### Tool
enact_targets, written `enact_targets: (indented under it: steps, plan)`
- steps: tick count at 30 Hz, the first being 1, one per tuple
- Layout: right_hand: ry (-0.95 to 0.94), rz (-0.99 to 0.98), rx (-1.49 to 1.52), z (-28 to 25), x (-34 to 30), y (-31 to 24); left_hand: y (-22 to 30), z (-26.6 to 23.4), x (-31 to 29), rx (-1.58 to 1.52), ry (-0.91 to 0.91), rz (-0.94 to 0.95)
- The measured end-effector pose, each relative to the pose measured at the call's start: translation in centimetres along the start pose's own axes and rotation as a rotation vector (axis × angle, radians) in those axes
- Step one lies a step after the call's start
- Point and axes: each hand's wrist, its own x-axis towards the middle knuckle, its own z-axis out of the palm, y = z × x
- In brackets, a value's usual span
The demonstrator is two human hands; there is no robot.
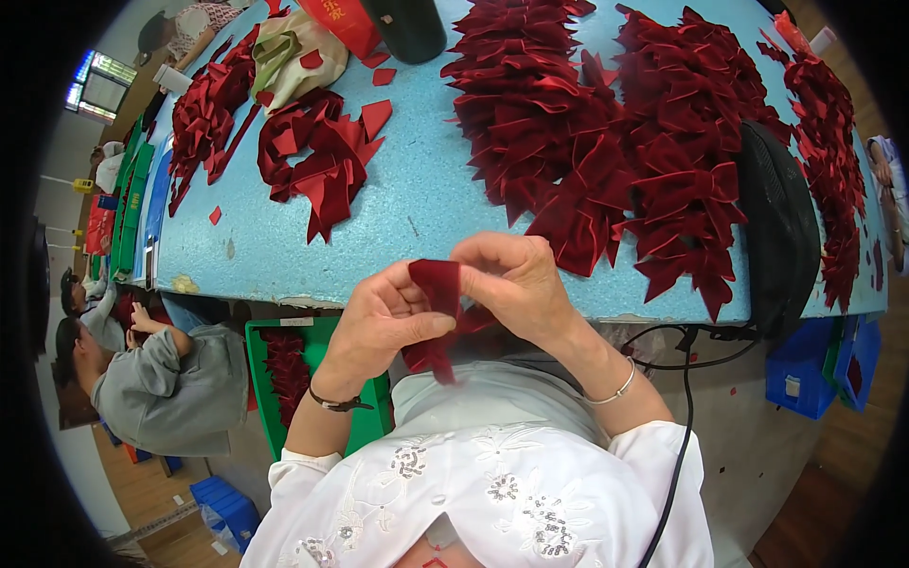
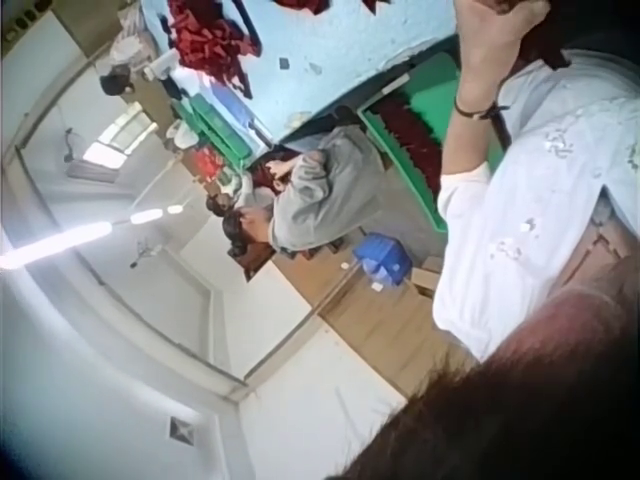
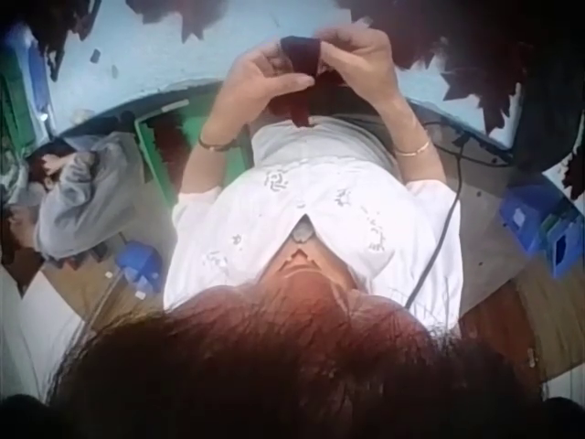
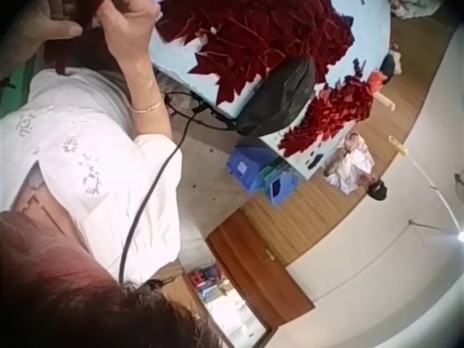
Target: Fold and secure red ribbons to create decorative bows.
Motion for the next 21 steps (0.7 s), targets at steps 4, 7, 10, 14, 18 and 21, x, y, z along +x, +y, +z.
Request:
enact_targets:
  steps: [4,7,10,14,18,21]
  plan:
    - [0.039,-0.155,0.066,-0.1,0.6,0.9,0.2,-1.3,-0.4,0.068,-0.024,-0.065]
    - [0.047,0.003,0.130,-1.6,0.2,-0.4,-0.3,-2.3,-0.4,0.086,0.066,0.035]
    - [0.021,0.167,0.122,-1.5,-0.3,-1.4,-0.3,-2.2,-0.5,0.069,0.071,0.041]
    - [-0.025,0.293,0.104,0.0,-0.9,-1.2,-0.6,-1.8,-0.5,0.052,0.071,0.045]
    - [0.016,0.189,0.205,0.6,-1.0,0.1,-0.8,-2.2,-0.4,0.022,0.069,0.018]
    - [0.047,0.152,0.180,0.6,-0.9,0.5,-0.8,-2.6,-0.3,-0.033,0.057,-0.005]
